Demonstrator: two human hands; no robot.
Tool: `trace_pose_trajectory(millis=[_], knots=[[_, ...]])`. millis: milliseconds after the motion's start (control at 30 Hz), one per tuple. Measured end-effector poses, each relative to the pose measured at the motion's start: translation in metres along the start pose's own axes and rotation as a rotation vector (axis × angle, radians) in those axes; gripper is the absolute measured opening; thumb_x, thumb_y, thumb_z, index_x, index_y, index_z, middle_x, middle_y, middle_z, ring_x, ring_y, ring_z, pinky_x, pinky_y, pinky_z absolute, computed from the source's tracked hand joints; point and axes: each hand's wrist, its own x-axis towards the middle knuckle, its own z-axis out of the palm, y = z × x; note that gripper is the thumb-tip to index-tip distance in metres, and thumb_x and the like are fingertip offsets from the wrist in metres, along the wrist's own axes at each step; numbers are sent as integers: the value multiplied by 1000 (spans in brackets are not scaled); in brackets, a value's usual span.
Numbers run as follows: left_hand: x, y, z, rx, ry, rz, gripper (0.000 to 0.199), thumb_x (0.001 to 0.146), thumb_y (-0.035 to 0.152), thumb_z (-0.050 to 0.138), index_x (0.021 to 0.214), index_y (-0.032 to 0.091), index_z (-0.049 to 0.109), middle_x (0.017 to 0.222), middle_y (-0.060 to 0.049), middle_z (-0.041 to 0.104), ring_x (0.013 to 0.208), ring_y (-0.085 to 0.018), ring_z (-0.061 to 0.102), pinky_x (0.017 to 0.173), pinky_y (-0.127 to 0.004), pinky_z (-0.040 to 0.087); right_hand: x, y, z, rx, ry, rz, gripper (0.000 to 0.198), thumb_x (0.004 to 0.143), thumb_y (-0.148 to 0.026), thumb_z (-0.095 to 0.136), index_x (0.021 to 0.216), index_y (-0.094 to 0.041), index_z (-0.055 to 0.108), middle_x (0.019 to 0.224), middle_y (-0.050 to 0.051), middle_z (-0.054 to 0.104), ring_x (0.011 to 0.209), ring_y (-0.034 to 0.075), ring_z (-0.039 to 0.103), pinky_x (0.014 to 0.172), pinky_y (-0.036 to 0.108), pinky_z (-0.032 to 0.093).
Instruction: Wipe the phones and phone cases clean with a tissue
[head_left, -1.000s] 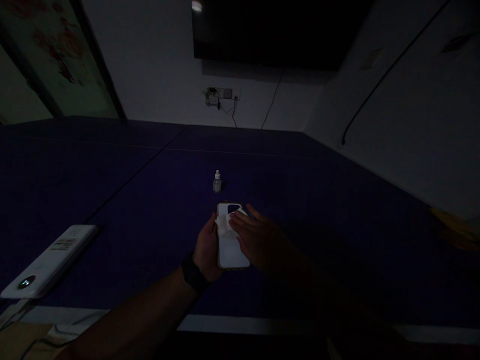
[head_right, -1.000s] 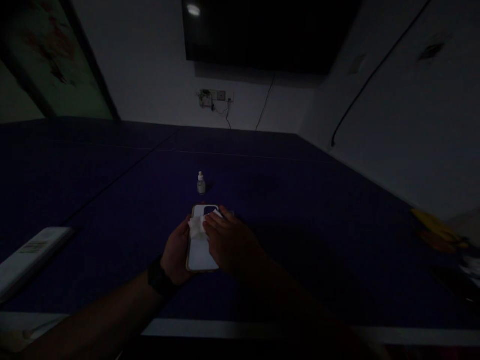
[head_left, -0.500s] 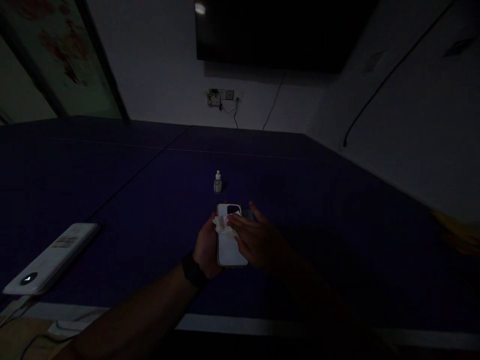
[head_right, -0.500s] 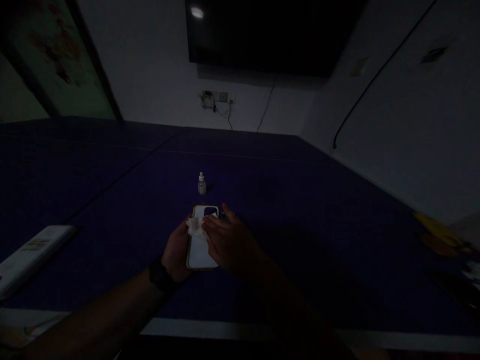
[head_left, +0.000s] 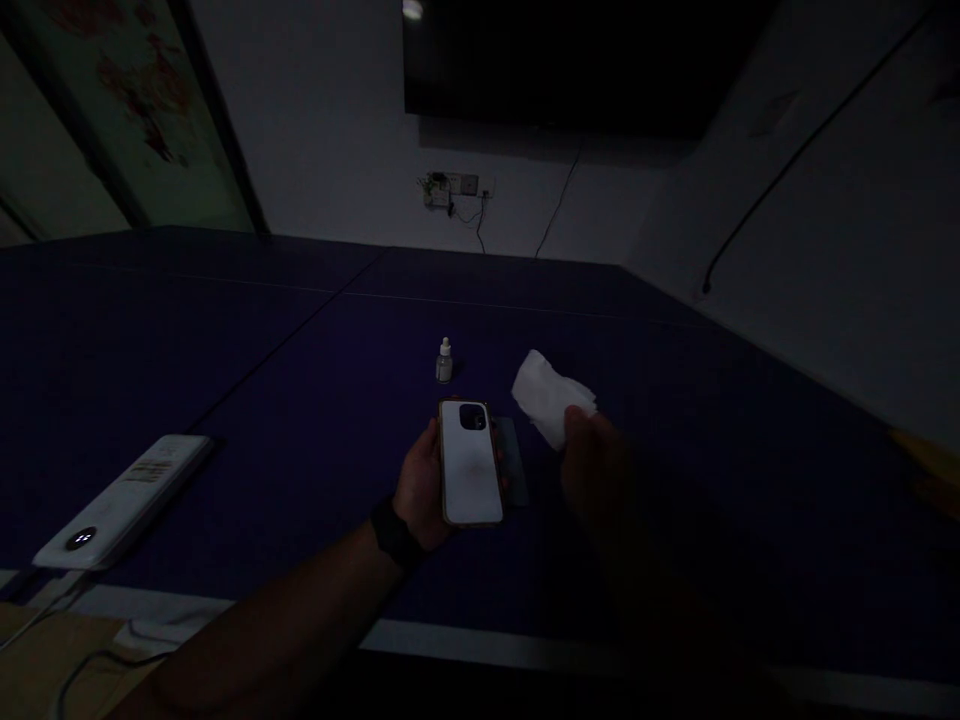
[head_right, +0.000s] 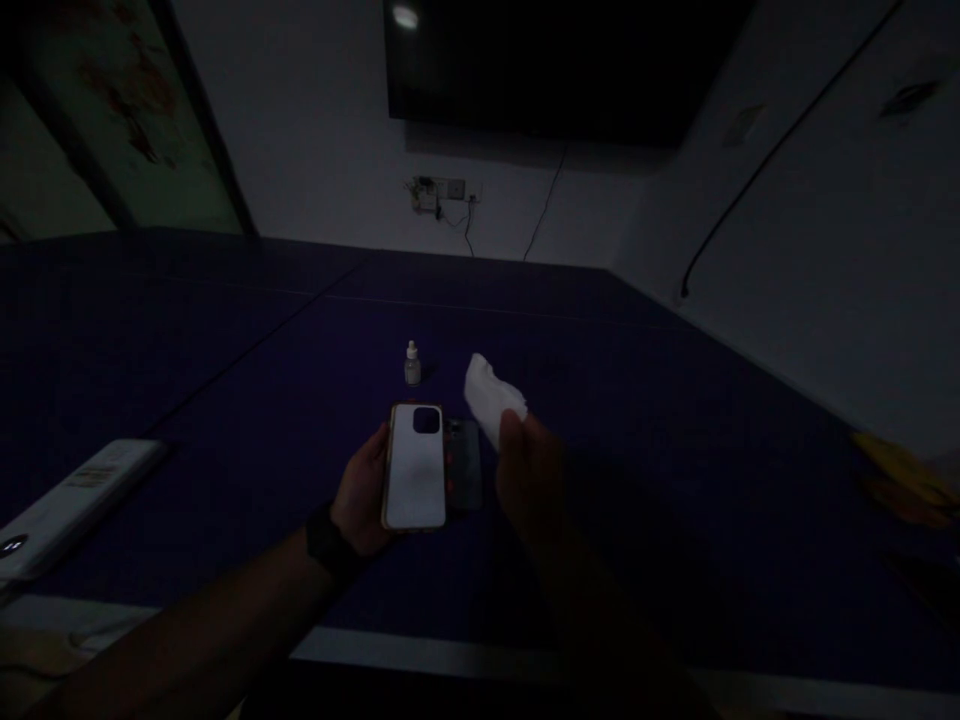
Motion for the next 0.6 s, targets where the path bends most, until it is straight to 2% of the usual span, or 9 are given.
trace_pose_trajectory(millis=[33, 100, 167, 267, 367, 467, 600], knots=[[0, 0, 0, -10, 9, -1, 52, 102, 51, 36, 126, 14, 64, 101, -13, 74, 81, -24, 70, 81, -40, 53, -1, -1, 2, -12, -62, -136, 38, 101, -37, 39, 81, -19, 65, 77, 7, 73, 75, 23, 71, 71, 38, 60], [2, 0, 1, -40, 33, 4, 53, 103, 50, 34, 130, 14, 62, 103, -12, 74, 85, -24, 71, 85, -39, 52, -6, -4, 10, -37, -248, -434, 32, 100, -25, 40, 108, -16, 69, 111, 13, 76, 108, 27, 71, 100, 48, 55], [4, 1, 1, -66, 68, 17, 54, 104, 48, 33, 134, 13, 60, 107, -12, 75, 90, -24, 71, 89, -37, 51, -11, -8, 18, -84, -402, -615, 35, 98, -16, 41, 122, -13, 66, 127, 15, 72, 125, 27, 64, 112, 53, 47], [8, 1, -2, -78, 115, 37, 54, 104, 46, 33, 137, 12, 59, 107, -12, 75, 90, -23, 71, 89, -35, 50, -18, -10, 25, -112, -497, -703, 38, 94, -10, 43, 125, -9, 65, 131, 18, 69, 130, 27, 62, 116, 56, 44], [9, 0, -5, -96, 115, 63, 49, 104, 44, 36, 135, 15, 60, 98, -8, 75, 79, -20, 70, 85, -33, 50, -16, -5, 21, -20, -551, -766, 38, 90, -10, 48, 122, -12, 67, 124, 15, 74, 119, 25, 69, 119, 57, 39], [9, 0, -5, -86, 85, 8, 51, 104, 46, 35, 129, 12, 63, 94, -9, 75, 77, -20, 69, 83, -33, 51, -9, 3, 16, 30, -555, -796, 36, 86, -11, 51, 116, -16, 70, 111, 9, 79, 102, 23, 76, 121, 60, 34], [6, 0, -3, -43, 74, -48, 52, 103, 48, 35, 127, 12, 64, 99, -11, 75, 82, -22, 71, 85, -35, 50, 1, 8, 16, -45, -508, -793, 34, 88, -14, 48, 114, -16, 70, 115, 10, 78, 109, 23, 74, 119, 59, 37]])
